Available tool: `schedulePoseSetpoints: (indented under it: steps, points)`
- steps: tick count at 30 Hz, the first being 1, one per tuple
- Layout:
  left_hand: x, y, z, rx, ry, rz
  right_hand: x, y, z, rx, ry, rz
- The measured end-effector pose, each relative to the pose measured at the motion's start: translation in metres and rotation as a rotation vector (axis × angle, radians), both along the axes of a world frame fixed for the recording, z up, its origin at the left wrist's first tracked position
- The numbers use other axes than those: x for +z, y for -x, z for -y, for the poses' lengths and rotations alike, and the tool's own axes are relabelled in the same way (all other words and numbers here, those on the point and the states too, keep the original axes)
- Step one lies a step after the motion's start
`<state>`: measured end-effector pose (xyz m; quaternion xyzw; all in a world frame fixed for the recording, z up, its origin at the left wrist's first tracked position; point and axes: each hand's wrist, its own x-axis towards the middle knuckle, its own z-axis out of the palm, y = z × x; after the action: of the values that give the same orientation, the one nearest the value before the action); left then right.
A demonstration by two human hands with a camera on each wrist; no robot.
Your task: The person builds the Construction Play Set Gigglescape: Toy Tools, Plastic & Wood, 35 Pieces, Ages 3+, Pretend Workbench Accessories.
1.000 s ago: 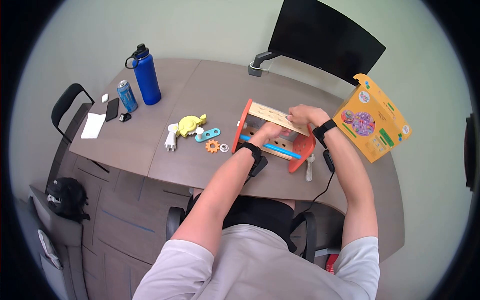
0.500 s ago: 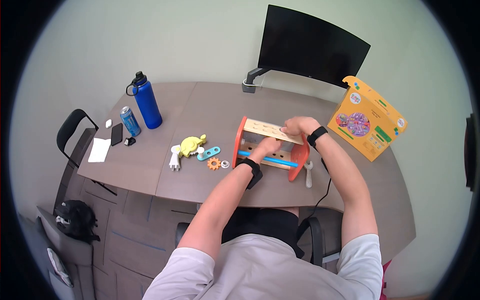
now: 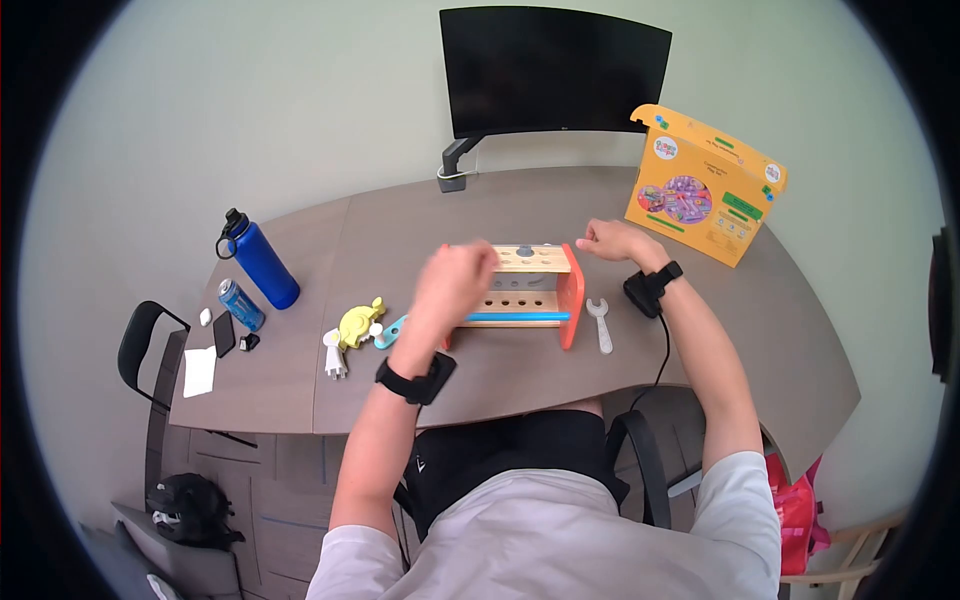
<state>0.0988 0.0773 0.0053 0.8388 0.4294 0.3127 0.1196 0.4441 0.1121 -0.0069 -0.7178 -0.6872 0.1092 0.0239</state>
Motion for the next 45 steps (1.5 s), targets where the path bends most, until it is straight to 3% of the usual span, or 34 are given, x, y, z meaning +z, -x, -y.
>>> schedulePoseSetpoints:
  steps: [2, 4, 6, 8, 9, 11, 12, 14, 18, 25, 27, 31, 38, 40, 43, 45]
  points:
    - [-0.001, 0.019, -0.017, 0.073, -0.004, 0.082, -0.010, -0.003, 0.005, -0.020, 0.019, -0.036]
    - [-0.028, 0.031, -0.048, 0.232, -0.192, 0.134, -0.009, 0.005, 0.017, -0.204, 0.217, -0.203]
    - [-0.056, 0.036, -0.068, 0.249, -0.138, 0.088, -0.035, -0.004, 0.012, -0.153, 0.178, -0.249]
    - [-0.084, 0.036, -0.090, 0.357, 0.102, 0.011, -0.046, -0.003, 0.012, -0.150, 0.206, -0.415]
    - [-0.085, 0.037, -0.096, 0.354, 0.098, 0.007, -0.053, -0.004, 0.008, -0.151, 0.203, -0.420]
    - [-0.092, 0.040, -0.107, 0.249, 0.540, 0.089, -0.067, -0.008, 0.006, -0.130, 0.245, -0.654]
    - [-0.098, 0.043, -0.111, 0.240, 0.542, 0.083, -0.058, -0.001, 0.017, -0.140, 0.244, -0.658]
    - [-0.111, 0.044, -0.115, 0.131, 0.552, 0.338, -0.040, 0.018, 0.034, -0.118, 0.238, -0.845]
    - [-0.066, 0.037, -0.070, 0.164, 0.636, 0.393, -0.052, 0.022, 0.023, -0.109, 0.194, -0.874]
    - [-0.083, 0.052, -0.065, 0.074, 0.577, 0.616, -0.058, 0.022, 0.024, -0.035, 0.096, -0.934]
    - [-0.082, 0.058, -0.061, -0.023, 0.607, 0.684, -0.052, 0.022, 0.030, 0.067, -0.034, -0.905]
    - [-0.099, 0.060, -0.054, -0.026, 0.557, 0.704, -0.062, 0.025, 0.036, 0.171, -0.185, -0.902]
    - [-0.124, 0.060, -0.030, -0.070, 0.456, 0.803, -0.096, 0.039, 0.046, 0.148, -0.368, -0.945]
    - [-0.124, 0.058, -0.021, 0.054, 0.369, 0.635, -0.107, 0.038, 0.047, 0.114, -0.434, -0.835]
    - [-0.135, 0.055, -0.018, 0.088, 0.386, 0.662, -0.103, 0.046, 0.058, -0.001, -0.423, -0.750]
    - [-0.140, 0.053, -0.015, 0.099, 0.387, 0.680, -0.101, 0.045, 0.062, 0.005, -0.368, -0.816]
